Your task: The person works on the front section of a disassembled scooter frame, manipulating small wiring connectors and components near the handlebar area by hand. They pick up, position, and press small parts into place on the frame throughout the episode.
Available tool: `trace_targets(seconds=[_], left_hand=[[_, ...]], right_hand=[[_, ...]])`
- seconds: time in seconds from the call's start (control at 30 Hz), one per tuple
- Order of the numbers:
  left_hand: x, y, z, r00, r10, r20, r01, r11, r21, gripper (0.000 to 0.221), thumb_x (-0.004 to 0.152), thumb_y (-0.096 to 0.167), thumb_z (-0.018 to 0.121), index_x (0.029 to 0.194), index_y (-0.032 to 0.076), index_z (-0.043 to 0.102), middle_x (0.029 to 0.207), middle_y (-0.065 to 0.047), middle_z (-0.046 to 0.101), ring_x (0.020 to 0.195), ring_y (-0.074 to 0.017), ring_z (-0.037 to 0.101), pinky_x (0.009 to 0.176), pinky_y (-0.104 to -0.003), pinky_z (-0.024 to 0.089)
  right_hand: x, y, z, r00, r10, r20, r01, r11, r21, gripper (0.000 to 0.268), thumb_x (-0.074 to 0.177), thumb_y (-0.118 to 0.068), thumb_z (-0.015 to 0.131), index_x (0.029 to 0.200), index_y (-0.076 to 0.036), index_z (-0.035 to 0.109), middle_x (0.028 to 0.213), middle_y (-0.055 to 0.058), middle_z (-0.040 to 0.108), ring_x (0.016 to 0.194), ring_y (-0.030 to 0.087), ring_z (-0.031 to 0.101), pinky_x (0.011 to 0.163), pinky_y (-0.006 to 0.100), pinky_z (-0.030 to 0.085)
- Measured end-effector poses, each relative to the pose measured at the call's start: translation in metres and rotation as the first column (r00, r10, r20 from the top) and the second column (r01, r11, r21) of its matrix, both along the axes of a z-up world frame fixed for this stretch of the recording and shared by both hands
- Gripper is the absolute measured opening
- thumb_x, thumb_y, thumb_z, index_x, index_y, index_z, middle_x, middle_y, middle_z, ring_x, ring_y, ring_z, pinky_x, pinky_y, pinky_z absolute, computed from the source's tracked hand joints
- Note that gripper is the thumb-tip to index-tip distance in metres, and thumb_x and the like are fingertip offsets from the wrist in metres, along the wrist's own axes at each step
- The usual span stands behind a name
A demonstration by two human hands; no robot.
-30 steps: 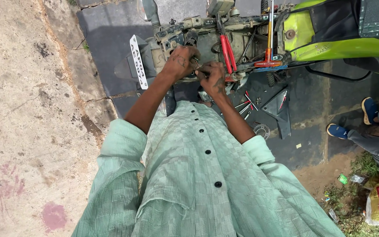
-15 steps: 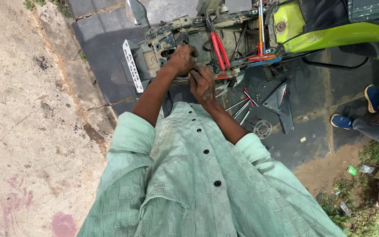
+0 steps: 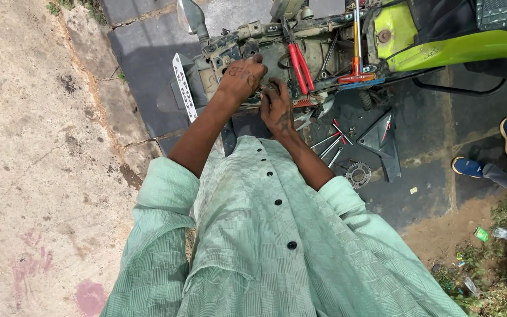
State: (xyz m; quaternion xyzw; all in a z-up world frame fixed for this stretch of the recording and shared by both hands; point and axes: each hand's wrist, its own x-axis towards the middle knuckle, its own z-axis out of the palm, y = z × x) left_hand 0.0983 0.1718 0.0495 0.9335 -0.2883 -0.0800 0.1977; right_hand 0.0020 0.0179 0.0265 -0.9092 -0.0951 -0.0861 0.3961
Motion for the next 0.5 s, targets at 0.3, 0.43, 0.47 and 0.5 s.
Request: trace_targets(seconds=[0.3,0.43,0.47,0.5], left_hand=[[0.004,-0.005,-0.012,0.940,0.258,-0.225,-0.340,0.773,-0.536,0.024,0.084,0.017,0.079,0.098,-0.002,0.076,0.098,-0.020,0.069,0.093,-0.0396,0.068,0.083,-0.047,0.054],[0.007,-0.010,-0.026,0.862,0.290,-0.416,-0.490,0.688,-0.535,0.028,0.084,0.021,0.082,0.098,-0.002,0.074,0.097,-0.017,0.070,0.086,-0.0311,0.071,0.076,-0.041,0.056],[0.007,-0.009,-0.032,0.873,0.275,-0.402,-0.474,0.672,-0.570,0.028,0.084,0.020,0.083,0.098,-0.002,0.074,0.098,-0.016,0.071,0.086,-0.0297,0.071,0.076,-0.040,0.057],[0.008,-0.008,-0.038,0.885,0.260,-0.387,-0.456,0.654,-0.603,0.027,0.083,0.019,0.084,0.098,-0.002,0.075,0.100,-0.015,0.072,0.085,-0.0284,0.072,0.076,-0.038,0.057]], right_hand=[[-0.005,-0.004,0.003,0.964,0.203,0.174,-0.139,0.937,-0.321,0.023,0.092,-0.001,0.070,0.114,0.006,0.069,0.127,0.017,0.064,0.118,0.035,0.061,0.104,0.049,0.047],[-0.006,-0.005,-0.005,0.968,0.193,0.161,-0.138,0.944,-0.301,0.024,0.094,0.000,0.069,0.116,0.008,0.068,0.131,0.020,0.063,0.120,0.037,0.061,0.105,0.049,0.047],[-0.005,-0.004,-0.005,0.975,0.168,0.143,-0.119,0.946,-0.302,0.025,0.095,0.000,0.068,0.118,0.008,0.067,0.131,0.021,0.063,0.120,0.039,0.061,0.106,0.049,0.046],[-0.005,-0.003,-0.006,0.982,0.143,0.125,-0.099,0.948,-0.303,0.025,0.095,-0.001,0.067,0.119,0.008,0.067,0.132,0.022,0.062,0.120,0.040,0.061,0.108,0.050,0.045]])
